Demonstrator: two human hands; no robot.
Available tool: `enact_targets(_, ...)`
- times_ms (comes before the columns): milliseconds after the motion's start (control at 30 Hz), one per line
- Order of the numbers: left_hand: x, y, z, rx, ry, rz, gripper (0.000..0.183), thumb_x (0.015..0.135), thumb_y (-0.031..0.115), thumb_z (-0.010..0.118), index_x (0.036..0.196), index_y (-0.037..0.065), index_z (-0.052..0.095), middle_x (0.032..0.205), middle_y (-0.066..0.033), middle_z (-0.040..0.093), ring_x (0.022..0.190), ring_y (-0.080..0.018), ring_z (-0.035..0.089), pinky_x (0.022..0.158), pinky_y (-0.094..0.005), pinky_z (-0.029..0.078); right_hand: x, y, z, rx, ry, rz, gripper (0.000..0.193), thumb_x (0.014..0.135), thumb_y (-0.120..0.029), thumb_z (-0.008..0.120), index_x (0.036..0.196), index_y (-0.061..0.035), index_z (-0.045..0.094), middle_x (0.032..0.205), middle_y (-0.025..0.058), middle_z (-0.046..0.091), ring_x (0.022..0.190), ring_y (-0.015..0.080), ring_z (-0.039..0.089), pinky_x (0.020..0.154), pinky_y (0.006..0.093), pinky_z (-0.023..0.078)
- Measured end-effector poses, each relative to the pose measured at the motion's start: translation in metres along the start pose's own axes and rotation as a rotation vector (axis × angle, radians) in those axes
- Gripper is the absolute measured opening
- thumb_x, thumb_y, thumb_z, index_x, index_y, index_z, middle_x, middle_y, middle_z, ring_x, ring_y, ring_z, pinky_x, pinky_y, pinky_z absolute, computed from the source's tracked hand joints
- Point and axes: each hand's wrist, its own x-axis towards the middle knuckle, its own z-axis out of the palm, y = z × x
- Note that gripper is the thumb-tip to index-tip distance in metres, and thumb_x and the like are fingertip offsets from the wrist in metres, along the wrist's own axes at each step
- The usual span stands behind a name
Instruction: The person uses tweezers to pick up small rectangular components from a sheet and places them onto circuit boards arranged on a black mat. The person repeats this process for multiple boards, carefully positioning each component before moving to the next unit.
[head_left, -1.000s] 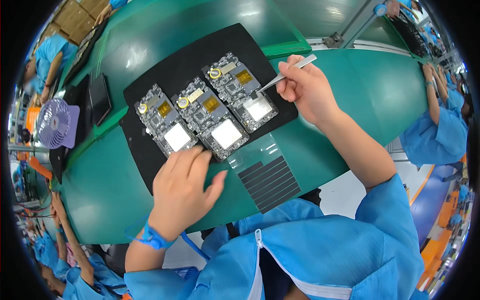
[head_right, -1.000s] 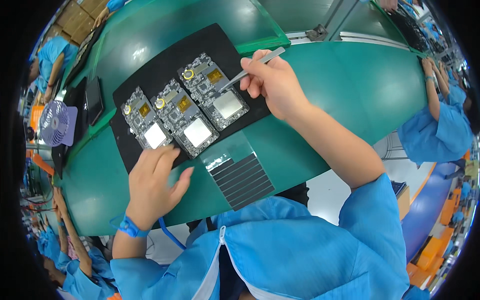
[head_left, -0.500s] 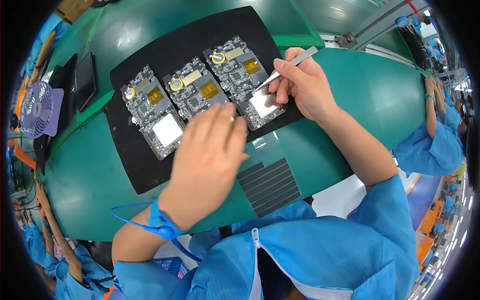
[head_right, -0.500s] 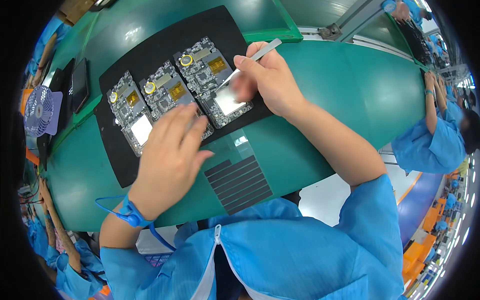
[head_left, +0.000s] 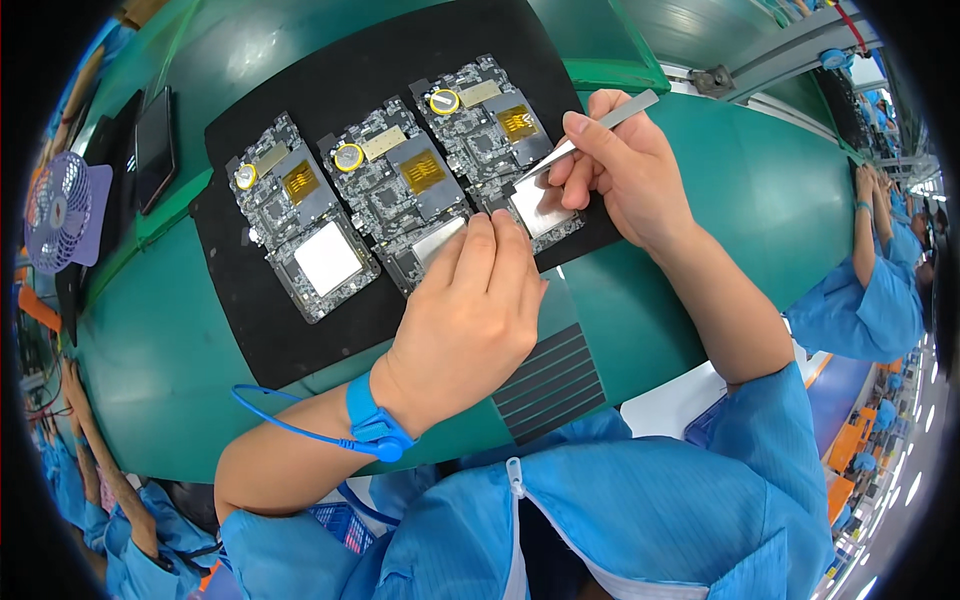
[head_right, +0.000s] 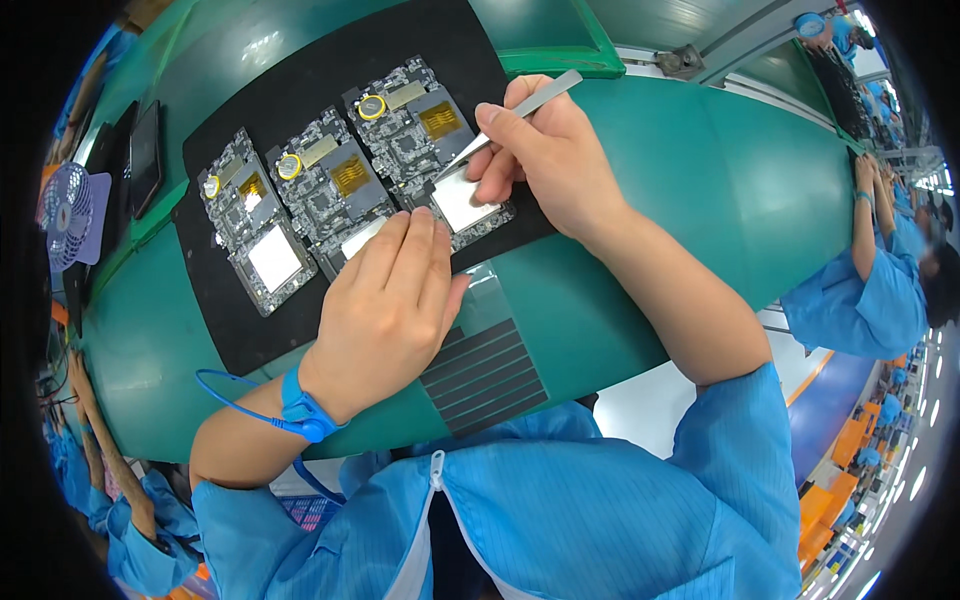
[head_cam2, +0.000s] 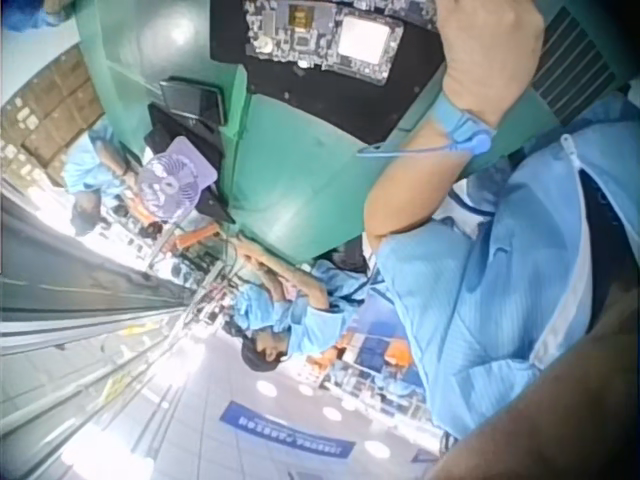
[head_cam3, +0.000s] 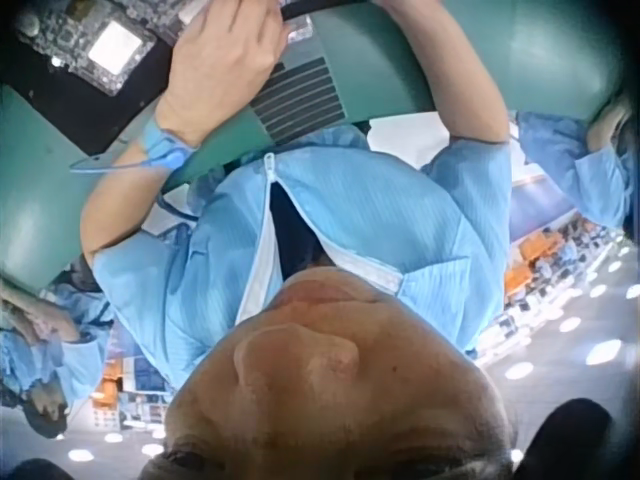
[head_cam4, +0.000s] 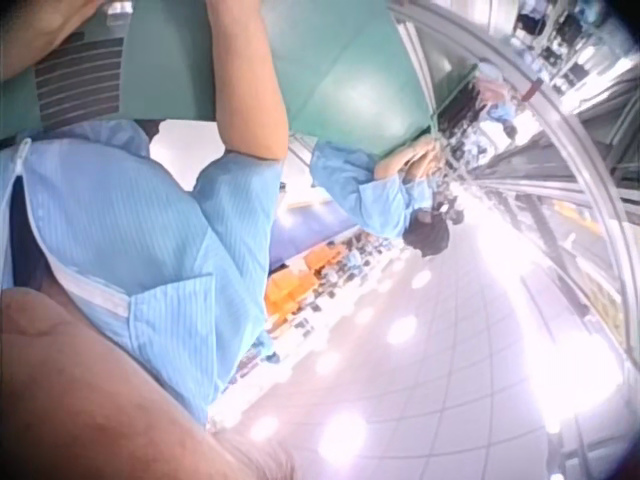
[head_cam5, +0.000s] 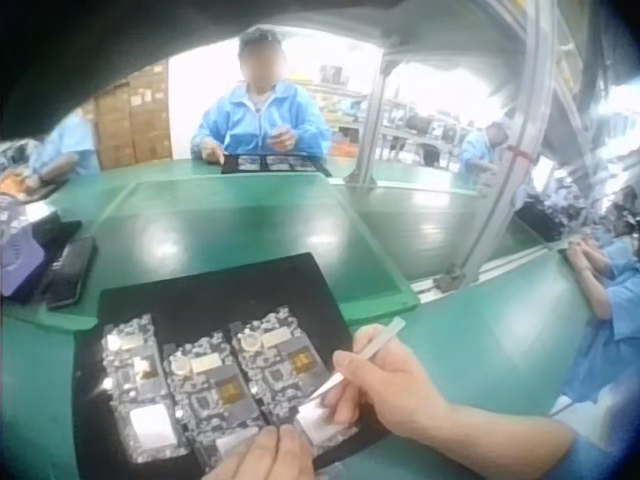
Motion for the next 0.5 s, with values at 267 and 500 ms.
enact_targets(267,0.0002,-0.0026,-0.0011,0.041,-0.015,0.033,0.040,0.072,0.016,0.069,0.103,-0.008,0.062,0.106,-0.0191,0.060,0.101,-0.0292,0.057,0.085,-0.0345,0.050,-0.0002,-0.0003,0.0019,-0.017,0.013,-0.010,0.024,0.092,-0.017,0.056,0.091,-0.0035,0.037,0.064,0.0158,0.061,0.046,0.0165,0.061,0.042,0.0227,0.045)
enact_targets(500,0.0001,-0.0031,-0.0015,0.050,-0.033,0.057,0.039,0.072,0.017,0.068,0.101,-0.009,0.062,0.105,-0.0199,0.059,0.100,-0.0294,0.057,0.085,-0.0345,0.050,-0.0015,0.0005,0.0028,0.025,0.026,-0.021,0.023,0.092,-0.015,0.055,0.092,-0.0039,0.036,0.065,0.0143,0.061,0.047,0.0158,0.060,0.043,0.0232,0.047)
